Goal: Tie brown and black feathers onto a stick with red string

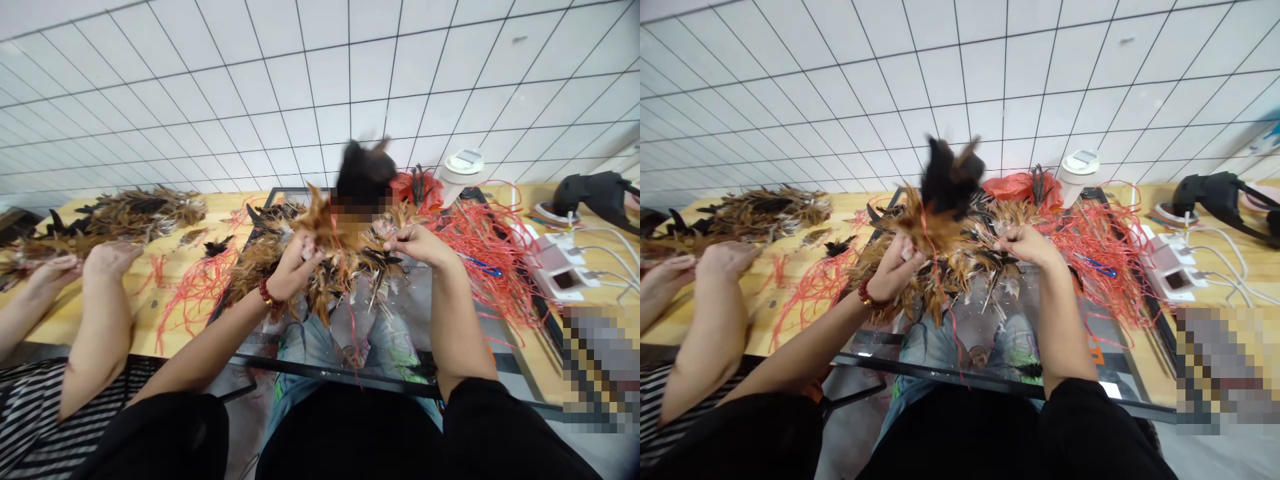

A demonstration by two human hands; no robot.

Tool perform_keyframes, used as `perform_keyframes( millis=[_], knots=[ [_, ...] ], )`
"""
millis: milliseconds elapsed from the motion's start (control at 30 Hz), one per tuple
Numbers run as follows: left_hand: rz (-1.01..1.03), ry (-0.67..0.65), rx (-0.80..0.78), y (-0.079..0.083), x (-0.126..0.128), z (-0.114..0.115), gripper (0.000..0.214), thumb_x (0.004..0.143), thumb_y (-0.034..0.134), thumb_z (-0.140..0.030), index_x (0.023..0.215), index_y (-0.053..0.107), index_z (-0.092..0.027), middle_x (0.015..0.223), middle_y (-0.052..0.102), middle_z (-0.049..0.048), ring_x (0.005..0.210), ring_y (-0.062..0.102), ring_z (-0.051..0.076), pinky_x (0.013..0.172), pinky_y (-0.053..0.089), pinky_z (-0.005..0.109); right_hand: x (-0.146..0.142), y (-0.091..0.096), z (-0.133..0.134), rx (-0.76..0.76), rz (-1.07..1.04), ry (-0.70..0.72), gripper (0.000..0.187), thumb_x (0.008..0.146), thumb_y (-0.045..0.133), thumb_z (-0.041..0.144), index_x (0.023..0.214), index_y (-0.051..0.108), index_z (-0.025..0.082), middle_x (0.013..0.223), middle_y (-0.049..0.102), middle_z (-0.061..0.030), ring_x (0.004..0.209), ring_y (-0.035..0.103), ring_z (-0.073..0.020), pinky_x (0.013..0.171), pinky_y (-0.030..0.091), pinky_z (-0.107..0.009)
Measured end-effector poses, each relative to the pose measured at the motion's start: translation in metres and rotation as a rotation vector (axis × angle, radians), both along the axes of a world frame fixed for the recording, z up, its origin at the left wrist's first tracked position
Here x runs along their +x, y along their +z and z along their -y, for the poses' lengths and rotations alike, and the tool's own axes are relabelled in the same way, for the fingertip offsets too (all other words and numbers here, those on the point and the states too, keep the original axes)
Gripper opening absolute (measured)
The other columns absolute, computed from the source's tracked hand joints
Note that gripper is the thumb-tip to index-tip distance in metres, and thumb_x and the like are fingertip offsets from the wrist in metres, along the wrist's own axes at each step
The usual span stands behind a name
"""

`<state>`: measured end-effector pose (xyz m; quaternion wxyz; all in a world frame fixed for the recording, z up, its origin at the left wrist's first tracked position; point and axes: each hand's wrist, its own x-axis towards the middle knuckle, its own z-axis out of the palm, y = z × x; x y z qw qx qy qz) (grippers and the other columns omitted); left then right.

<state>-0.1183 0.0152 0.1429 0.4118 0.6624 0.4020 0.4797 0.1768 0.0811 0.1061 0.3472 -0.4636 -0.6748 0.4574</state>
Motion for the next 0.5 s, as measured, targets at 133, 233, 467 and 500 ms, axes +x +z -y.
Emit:
perform_keyframes(
  millis=[133, 233, 467, 500],
  knots=[
    [0.191, -0.014, -0.074, -0.007, -0.005, -0.01, 0.026, 0.086, 0.059, -0.044, 0.088, 0.045, -0.023, 0.073, 0.043, -0.0031, 0.052, 0.029, 0.008, 0.047, 0.025, 0.02, 0.01, 0.012, 0.008, -0.052, 0.038, 0.102, 0.037, 0.066, 0.078, 0.052, 0.061, 0.07, 0.016, 0.058, 0.061, -0.0019, 0.056, 0.051, -0.0114, 0.057, 0.04, -0.026],
    [-0.324, -0.103, 0.314, 0.002, -0.021, -0.011, 0.015, 0.088, 0.056, -0.035, 0.09, 0.051, -0.02, 0.075, 0.048, 0.0002, 0.062, 0.043, 0.012, 0.056, 0.037, 0.024, 0.028, 0.023, 0.016, -0.084, -0.152, -0.088, 0.036, 0.063, 0.082, 0.05, 0.073, 0.072, 0.017, 0.055, 0.055, 0.0009, 0.05, 0.043, -0.0085, 0.048, 0.031, -0.024],
    [-1.359, -0.236, 0.879, 0.033, -0.036, 0.004, 0.037, 0.094, 0.038, -0.013, 0.127, 0.053, -0.022, 0.094, 0.064, 0.0105, 0.069, 0.052, 0.017, 0.056, 0.039, 0.028, 0.082, 0.059, 0.04, -0.136, -0.436, -0.225, 0.035, 0.056, 0.089, 0.045, 0.072, 0.068, 0.022, 0.047, 0.029, 0.0073, 0.042, 0.022, -0.0048, 0.046, 0.012, -0.025],
    [-1.329, -0.232, 0.88, 0.032, -0.038, 0.002, 0.038, 0.094, 0.038, -0.012, 0.127, 0.054, -0.023, 0.094, 0.064, 0.0103, 0.068, 0.052, 0.017, 0.056, 0.04, 0.028, 0.09, 0.062, 0.045, -0.134, -0.433, -0.231, 0.035, 0.055, 0.089, 0.046, 0.073, 0.069, 0.024, 0.046, 0.027, 0.0078, 0.041, 0.021, -0.0051, 0.045, 0.012, -0.025]
  ],
)
